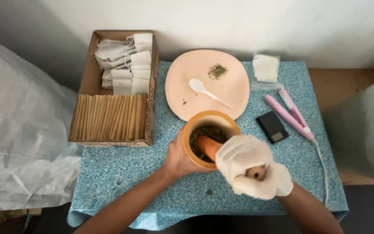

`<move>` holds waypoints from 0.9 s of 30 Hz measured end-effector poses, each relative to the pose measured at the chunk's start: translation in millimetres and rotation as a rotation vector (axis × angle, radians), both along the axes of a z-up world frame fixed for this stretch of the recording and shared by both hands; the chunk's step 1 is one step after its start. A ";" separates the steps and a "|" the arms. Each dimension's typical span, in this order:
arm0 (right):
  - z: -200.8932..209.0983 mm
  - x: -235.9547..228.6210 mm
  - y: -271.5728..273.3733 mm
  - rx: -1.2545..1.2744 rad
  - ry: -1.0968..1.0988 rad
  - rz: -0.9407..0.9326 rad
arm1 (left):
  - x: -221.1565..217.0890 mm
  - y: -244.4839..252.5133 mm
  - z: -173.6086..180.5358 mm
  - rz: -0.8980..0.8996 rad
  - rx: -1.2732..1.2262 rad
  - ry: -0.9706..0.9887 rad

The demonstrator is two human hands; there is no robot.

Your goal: Grinding dried tea leaves into a fine powder using a wooden mortar and pestle on a production table.

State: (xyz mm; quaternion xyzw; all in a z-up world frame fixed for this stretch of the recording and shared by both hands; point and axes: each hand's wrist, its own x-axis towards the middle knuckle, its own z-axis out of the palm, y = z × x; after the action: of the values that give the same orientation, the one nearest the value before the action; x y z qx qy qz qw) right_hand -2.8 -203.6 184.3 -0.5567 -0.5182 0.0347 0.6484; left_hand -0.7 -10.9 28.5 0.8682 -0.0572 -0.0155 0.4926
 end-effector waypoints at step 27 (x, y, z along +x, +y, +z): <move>-15.5 -5.3 5.0 0.145 -0.005 -0.229 | -11.7 -7.8 27.0 -0.054 -0.361 -0.225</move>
State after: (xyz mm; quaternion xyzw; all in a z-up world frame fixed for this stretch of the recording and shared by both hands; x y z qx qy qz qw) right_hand -8.1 -198.6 168.7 -0.5641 -0.4538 -0.0783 0.6854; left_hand -12.4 -18.7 55.4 0.7603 -0.1371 0.0789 0.6300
